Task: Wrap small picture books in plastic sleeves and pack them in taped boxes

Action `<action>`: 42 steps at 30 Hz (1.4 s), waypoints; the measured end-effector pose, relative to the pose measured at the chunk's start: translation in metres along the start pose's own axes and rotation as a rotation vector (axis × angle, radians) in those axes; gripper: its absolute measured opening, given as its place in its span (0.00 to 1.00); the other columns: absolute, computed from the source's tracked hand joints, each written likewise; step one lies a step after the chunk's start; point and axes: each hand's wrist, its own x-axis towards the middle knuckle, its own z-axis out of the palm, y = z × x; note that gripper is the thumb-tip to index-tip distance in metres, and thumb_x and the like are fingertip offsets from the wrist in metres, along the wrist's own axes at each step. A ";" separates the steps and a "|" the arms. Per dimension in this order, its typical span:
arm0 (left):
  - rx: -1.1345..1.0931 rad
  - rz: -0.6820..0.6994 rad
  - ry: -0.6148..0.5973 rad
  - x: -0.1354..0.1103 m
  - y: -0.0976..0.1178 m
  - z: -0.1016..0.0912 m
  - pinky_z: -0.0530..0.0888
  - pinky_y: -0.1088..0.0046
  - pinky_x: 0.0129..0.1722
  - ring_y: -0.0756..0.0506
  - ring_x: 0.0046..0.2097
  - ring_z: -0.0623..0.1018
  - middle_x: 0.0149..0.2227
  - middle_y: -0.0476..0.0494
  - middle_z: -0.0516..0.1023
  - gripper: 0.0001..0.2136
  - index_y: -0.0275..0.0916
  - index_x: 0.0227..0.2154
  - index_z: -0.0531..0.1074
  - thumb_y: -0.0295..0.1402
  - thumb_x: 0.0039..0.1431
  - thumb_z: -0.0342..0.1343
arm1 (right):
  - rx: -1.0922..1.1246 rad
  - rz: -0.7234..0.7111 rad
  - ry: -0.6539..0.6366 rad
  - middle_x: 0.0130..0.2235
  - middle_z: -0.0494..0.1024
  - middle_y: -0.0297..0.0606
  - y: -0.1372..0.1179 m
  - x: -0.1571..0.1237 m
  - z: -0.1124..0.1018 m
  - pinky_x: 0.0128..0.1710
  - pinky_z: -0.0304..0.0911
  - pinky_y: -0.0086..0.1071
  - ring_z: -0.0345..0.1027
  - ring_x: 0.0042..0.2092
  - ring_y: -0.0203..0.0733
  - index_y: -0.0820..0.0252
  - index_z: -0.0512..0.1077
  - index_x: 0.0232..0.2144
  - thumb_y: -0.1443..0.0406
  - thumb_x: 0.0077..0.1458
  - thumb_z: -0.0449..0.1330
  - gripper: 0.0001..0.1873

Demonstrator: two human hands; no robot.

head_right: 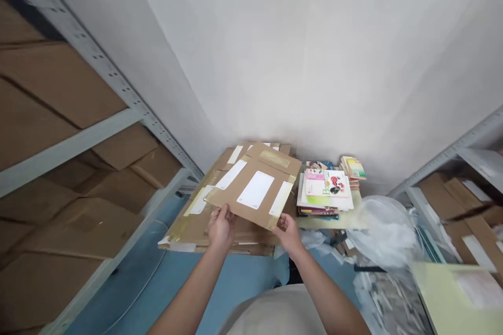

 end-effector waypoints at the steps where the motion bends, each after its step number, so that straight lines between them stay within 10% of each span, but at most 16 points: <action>1: -0.016 0.005 -0.020 -0.004 0.000 0.003 0.66 0.74 0.28 0.52 0.25 0.68 0.20 0.56 0.66 0.20 0.41 0.23 0.62 0.51 0.39 0.62 | -0.011 -0.005 0.034 0.34 0.81 0.38 0.003 -0.011 -0.006 0.37 0.70 0.43 0.74 0.35 0.50 0.52 0.75 0.35 0.54 0.35 0.70 0.21; 4: -0.010 0.010 -0.116 -0.015 -0.001 0.020 0.64 0.75 0.27 0.52 0.25 0.67 0.22 0.55 0.68 0.20 0.40 0.24 0.67 0.50 0.38 0.63 | -0.091 -0.059 0.237 0.36 0.81 0.42 0.000 -0.039 -0.046 0.37 0.70 0.44 0.74 0.35 0.51 0.51 0.76 0.38 0.51 0.37 0.70 0.24; 12: 0.367 0.081 -0.687 -0.067 -0.017 0.106 0.73 0.71 0.31 0.44 0.33 0.75 0.29 0.44 0.79 0.23 0.38 0.28 0.76 0.55 0.38 0.63 | -0.330 -0.265 1.076 0.56 0.71 0.51 -0.047 -0.151 -0.230 0.51 0.64 0.48 0.67 0.54 0.55 0.58 0.70 0.53 0.48 0.42 0.66 0.37; 20: 0.491 -0.021 -1.341 -0.209 -0.080 0.213 0.76 0.66 0.36 0.41 0.34 0.78 0.27 0.43 0.80 0.27 0.39 0.28 0.79 0.60 0.37 0.63 | -0.026 -0.336 1.283 0.51 0.77 0.46 -0.032 -0.283 -0.321 0.52 0.65 0.47 0.68 0.54 0.52 0.57 0.72 0.50 0.45 0.49 0.62 0.32; 27: 0.552 0.231 -1.708 -0.348 -0.149 0.298 0.72 0.62 0.51 0.39 0.46 0.78 0.39 0.40 0.81 0.23 0.39 0.31 0.78 0.56 0.48 0.58 | 0.229 -0.369 1.477 0.40 0.80 0.40 -0.020 -0.392 -0.397 0.45 0.69 0.41 0.71 0.43 0.46 0.55 0.75 0.35 0.47 0.47 0.66 0.21; 35: 0.479 -0.159 -1.819 -0.476 -0.218 0.326 0.67 0.60 0.58 0.41 0.58 0.71 0.48 0.43 0.77 0.23 0.46 0.42 0.72 0.56 0.48 0.60 | 0.192 -0.432 1.701 0.41 0.81 0.38 -0.014 -0.449 -0.450 0.48 0.66 0.41 0.72 0.45 0.45 0.52 0.76 0.36 0.50 0.51 0.65 0.16; 42: 0.549 -0.471 -1.640 -0.514 -0.252 0.354 0.74 0.65 0.46 0.41 0.58 0.69 0.51 0.45 0.73 0.28 0.46 0.39 0.70 0.60 0.40 0.62 | 0.136 -0.345 1.728 0.44 0.81 0.42 0.008 -0.455 -0.460 0.48 0.67 0.45 0.73 0.47 0.48 0.53 0.76 0.39 0.51 0.53 0.63 0.16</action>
